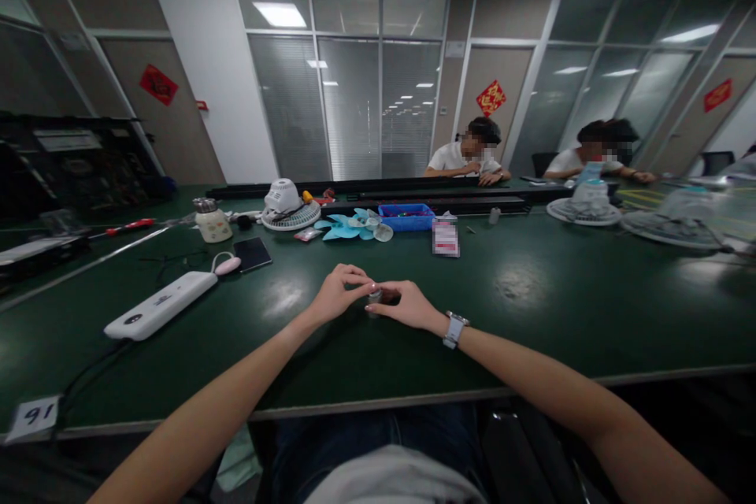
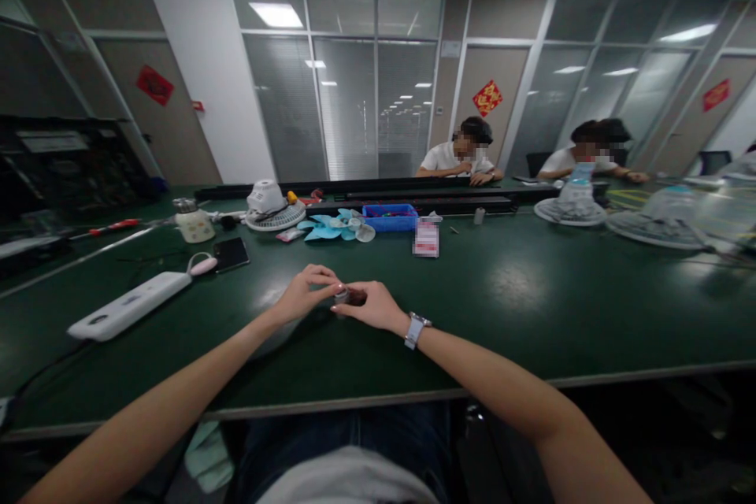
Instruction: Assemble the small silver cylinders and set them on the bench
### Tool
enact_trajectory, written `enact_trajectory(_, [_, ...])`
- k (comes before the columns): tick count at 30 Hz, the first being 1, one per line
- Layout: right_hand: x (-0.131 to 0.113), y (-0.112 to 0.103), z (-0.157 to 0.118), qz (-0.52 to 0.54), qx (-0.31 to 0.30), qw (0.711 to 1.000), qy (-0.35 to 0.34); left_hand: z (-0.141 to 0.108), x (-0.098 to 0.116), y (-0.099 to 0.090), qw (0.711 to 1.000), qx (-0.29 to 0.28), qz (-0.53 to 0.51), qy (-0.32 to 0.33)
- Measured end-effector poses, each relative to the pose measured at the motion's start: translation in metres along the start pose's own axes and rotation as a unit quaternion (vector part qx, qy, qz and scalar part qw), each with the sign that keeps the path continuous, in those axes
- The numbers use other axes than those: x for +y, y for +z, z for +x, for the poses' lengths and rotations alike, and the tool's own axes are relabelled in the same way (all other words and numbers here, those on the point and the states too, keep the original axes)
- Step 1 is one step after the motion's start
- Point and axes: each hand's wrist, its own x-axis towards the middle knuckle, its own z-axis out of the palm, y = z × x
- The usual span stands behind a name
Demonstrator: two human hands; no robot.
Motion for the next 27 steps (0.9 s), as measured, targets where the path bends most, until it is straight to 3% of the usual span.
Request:
enact_trajectory(7, [0.003, 0.001, 0.002, -0.004, 0.003, 1.000, 0.000, 0.004, 0.011, 0.003, 0.999, 0.036, 0.016, -0.014])
enact_trajectory(12, [0.003, 0.000, 0.003, 0.011, 0.004, 1.000, 0.002, 0.009, -0.008, -0.007, 0.993, 0.108, 0.013, -0.039])
enact_trajectory(14, [0.002, 0.001, 0.002, 0.006, 0.006, 1.000, 0.005, 0.009, -0.021, -0.010, 0.994, 0.090, 0.016, -0.056])
enact_trajectory(19, [0.006, 0.000, 0.001, -0.053, 0.034, 0.998, -0.006, 0.003, -0.039, -0.006, 0.996, -0.025, 0.016, -0.081])
enact_trajectory(22, [0.016, -0.015, 0.006, -0.096, 0.101, 0.990, -0.014, 0.001, -0.038, 0.000, 0.995, -0.064, 0.015, -0.071])
enact_trajectory(24, [0.026, -0.036, 0.010, -0.136, 0.177, 0.975, 0.002, 0.000, -0.037, 0.002, 0.994, -0.077, 0.016, -0.069])
enact_trajectory(27, [0.048, -0.082, 0.013, -0.247, 0.298, 0.919, 0.071, 0.000, -0.037, 0.002, 0.994, -0.083, 0.020, -0.072])
